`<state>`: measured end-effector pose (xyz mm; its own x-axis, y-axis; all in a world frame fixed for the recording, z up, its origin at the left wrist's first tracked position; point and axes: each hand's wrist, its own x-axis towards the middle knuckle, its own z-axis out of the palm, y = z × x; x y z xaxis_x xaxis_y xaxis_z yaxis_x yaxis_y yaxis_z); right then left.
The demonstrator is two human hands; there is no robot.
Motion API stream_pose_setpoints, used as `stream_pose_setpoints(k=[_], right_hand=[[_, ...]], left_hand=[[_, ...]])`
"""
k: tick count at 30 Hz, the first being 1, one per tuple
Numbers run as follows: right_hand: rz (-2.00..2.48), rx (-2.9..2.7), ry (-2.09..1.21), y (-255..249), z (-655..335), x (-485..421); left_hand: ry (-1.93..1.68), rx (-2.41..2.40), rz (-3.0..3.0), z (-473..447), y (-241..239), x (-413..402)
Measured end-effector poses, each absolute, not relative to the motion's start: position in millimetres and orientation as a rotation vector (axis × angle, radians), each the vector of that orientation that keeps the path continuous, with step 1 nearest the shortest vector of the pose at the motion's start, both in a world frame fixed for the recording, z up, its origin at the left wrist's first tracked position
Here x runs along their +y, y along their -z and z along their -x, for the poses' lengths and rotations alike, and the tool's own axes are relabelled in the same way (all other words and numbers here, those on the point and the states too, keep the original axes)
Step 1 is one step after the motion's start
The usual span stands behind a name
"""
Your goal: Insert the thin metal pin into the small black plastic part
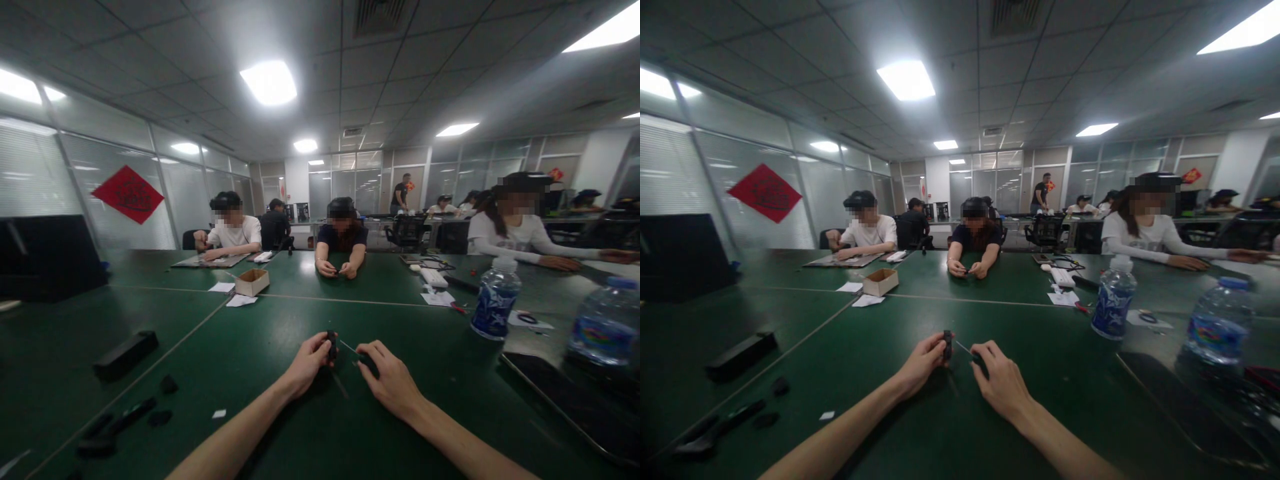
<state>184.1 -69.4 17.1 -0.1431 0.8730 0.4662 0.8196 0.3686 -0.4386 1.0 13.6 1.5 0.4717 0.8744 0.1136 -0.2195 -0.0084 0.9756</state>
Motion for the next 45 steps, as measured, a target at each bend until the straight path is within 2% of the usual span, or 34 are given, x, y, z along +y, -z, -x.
stream_pose_setpoints(k=[10,45], right_hand=[[1.419,-2.083,-0.150,-21.7,-183.9,-73.0],[1.352,-2.215,-0.132,-20.7,-187.3,-73.4]], left_hand=[[-1.052,0.684,-1.203,-0.7,-1.8,14.8],[-1.017,0.722,-1.426,2.9,-3.5,12.8]])
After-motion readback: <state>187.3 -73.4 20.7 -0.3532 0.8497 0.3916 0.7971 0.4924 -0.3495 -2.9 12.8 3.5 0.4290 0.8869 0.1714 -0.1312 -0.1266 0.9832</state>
